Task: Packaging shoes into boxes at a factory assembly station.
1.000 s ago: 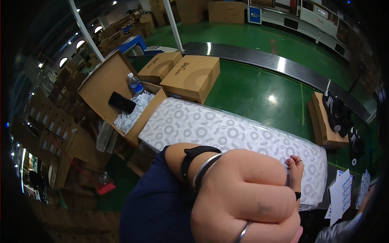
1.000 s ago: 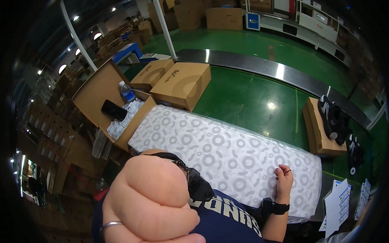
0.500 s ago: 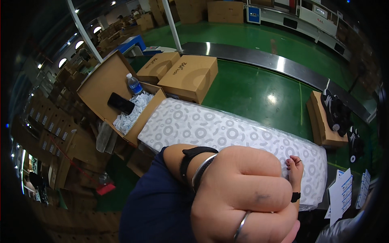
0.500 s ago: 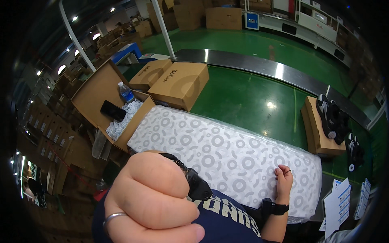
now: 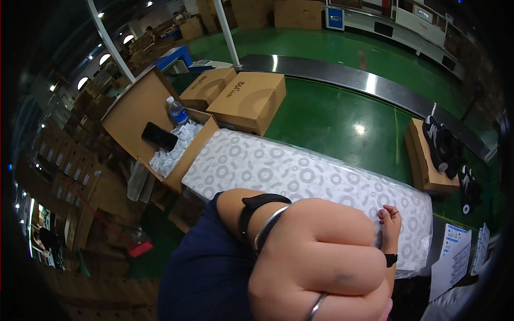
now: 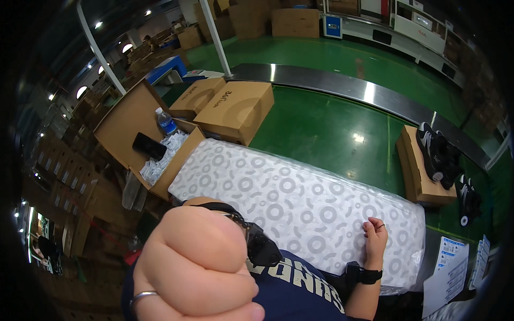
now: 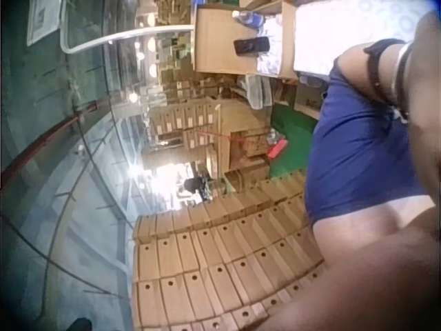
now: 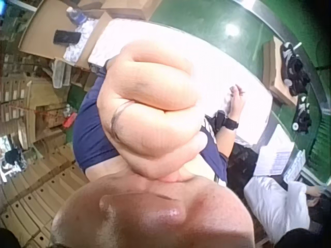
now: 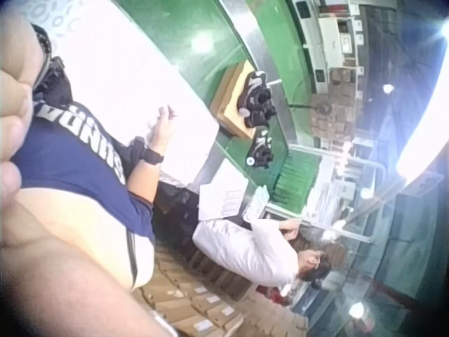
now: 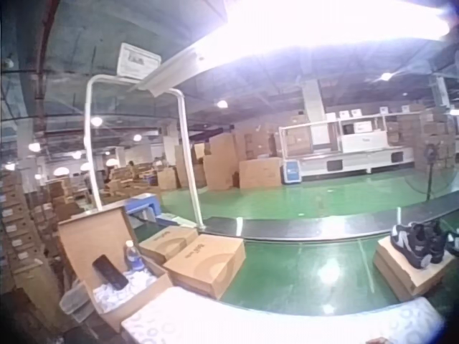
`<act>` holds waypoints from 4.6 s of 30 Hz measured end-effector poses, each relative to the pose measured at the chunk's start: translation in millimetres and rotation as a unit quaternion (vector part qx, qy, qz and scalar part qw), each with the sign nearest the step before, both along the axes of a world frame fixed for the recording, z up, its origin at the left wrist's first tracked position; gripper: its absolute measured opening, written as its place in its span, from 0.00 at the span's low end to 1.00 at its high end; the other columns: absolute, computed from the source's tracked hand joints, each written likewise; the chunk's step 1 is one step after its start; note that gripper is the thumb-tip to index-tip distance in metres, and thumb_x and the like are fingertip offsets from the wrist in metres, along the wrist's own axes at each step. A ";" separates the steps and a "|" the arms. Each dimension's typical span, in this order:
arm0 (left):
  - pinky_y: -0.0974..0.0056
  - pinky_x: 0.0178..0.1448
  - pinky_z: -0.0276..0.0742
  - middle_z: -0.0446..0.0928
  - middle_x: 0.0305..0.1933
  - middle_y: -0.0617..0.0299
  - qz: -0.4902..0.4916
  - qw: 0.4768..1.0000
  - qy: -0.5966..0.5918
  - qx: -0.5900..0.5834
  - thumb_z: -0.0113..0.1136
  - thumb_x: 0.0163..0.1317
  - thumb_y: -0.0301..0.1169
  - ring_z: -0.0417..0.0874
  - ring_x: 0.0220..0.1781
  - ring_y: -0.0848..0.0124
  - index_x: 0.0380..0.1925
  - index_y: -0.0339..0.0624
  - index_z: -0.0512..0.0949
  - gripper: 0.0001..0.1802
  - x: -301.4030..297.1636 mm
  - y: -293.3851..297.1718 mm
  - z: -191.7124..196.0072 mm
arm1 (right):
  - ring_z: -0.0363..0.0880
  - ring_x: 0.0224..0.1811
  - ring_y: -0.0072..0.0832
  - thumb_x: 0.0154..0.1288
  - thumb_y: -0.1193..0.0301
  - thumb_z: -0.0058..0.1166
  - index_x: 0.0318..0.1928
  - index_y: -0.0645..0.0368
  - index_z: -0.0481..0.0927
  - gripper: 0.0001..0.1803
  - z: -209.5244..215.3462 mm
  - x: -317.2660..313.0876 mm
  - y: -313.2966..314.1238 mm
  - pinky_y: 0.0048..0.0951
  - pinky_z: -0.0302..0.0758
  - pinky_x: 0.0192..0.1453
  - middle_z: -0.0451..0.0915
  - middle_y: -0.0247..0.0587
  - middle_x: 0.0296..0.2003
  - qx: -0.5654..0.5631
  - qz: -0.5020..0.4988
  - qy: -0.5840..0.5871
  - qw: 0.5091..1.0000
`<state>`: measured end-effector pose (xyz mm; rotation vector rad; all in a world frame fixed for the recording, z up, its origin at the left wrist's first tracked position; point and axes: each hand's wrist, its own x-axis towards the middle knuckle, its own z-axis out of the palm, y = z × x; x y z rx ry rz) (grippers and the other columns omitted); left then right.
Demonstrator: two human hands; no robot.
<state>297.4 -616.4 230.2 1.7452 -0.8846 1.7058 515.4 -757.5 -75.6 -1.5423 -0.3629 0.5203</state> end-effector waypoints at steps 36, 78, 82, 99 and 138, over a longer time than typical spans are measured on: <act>0.69 0.17 0.60 0.68 0.16 0.69 0.078 0.985 -0.104 0.117 0.51 0.38 0.26 0.66 0.15 0.75 0.11 0.42 0.70 0.04 0.8 -5.5 13.5 | 0.70 0.28 0.15 0.59 0.73 0.47 0.40 0.62 0.73 0.09 9.4 -0.5 -6.7 0.15 0.64 0.32 0.75 0.30 0.28 -0.002 0.002 0.003 1.000; 0.59 0.41 0.71 0.75 0.37 0.52 0.233 0.677 0.698 -0.020 0.60 0.50 0.39 0.75 0.38 0.55 0.44 0.41 0.73 0.22 4.8 97.1 -221.0 | 0.69 0.34 0.35 0.54 0.67 0.55 0.65 0.43 0.27 0.51 1.4 206.3 62.8 0.41 0.70 0.34 0.65 0.48 0.47 0.050 -0.370 0.238 0.897; 0.59 0.40 0.72 0.75 0.37 0.53 0.252 0.703 0.660 0.081 0.60 0.50 0.40 0.76 0.36 0.58 0.43 0.41 0.73 0.21 11.9 94.0 -229.2 | 0.67 0.40 0.40 0.52 0.66 0.56 0.65 0.50 0.24 0.55 17.4 159.9 95.6 0.37 0.66 0.44 0.63 0.52 0.48 -0.011 -0.306 0.223 0.926; 0.57 0.57 0.63 0.67 0.53 0.48 0.241 0.844 0.479 -0.015 0.70 0.37 0.31 0.67 0.55 0.54 0.51 0.38 0.65 0.38 64.3 74.4 -186.3 | 0.75 0.32 0.35 0.48 0.74 0.56 0.36 0.61 0.73 0.13 211.4 103.8 65.4 0.28 0.70 0.37 0.76 0.44 0.32 -0.113 0.039 -0.474 0.872; 0.46 0.65 0.46 0.56 0.63 0.42 0.719 0.308 0.602 -0.160 0.43 0.59 0.50 0.54 0.65 0.47 0.59 0.41 0.60 0.33 -162.7 237.3 -262.6 | 0.73 0.30 0.20 0.51 0.71 0.58 0.38 0.66 0.75 0.15 55.0 -68.1 198.1 0.18 0.70 0.36 0.77 0.38 0.30 0.050 0.040 -0.012 0.998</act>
